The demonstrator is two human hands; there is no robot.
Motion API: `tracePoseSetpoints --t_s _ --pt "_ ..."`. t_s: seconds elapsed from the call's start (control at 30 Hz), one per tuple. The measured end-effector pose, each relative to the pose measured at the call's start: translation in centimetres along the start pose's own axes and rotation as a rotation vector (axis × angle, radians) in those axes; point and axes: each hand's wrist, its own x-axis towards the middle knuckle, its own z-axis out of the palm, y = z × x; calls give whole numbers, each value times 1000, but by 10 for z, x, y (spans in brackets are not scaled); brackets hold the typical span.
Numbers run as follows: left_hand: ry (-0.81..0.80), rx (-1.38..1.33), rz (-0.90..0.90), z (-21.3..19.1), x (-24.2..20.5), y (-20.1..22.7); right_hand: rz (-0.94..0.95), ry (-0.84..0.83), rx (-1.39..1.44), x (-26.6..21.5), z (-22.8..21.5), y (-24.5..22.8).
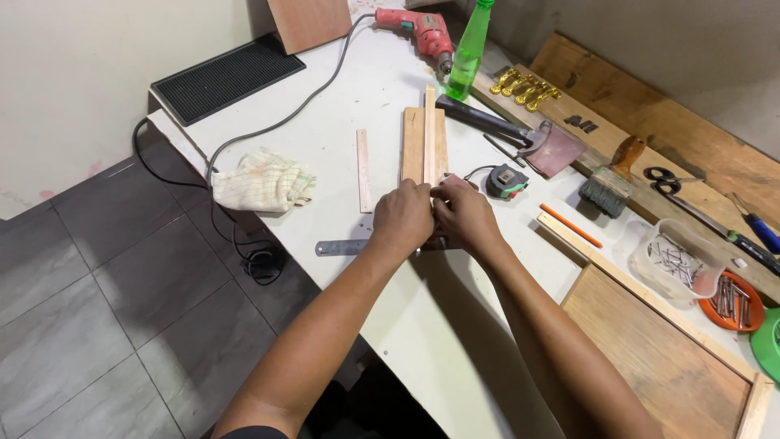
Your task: Measure and mark wood strips to construct a small picture frame.
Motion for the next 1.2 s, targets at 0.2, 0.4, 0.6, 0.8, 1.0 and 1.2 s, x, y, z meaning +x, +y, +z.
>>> tracePoseSetpoints --t_s 0.2,0.4,0.6,0.8,1.0,1.2 --pt "-85 17 -35 -36 7 -3 62 53 -38 9 -5 8" --pt "-74 58 8 -17 36 -34 -29 155 -281 39 7 16" --pt "-74 -66 4 -3 56 -49 32 52 -614 55 6 0" --pt "-75 -95 -23 -10 45 -47 -94 133 -549 53 28 22" --pt "-112 -86 -76 -26 24 -45 -96 64 -550 43 23 1" --pt "-125 -67 -86 -32 19 -42 -92 19 -435 44 15 5"
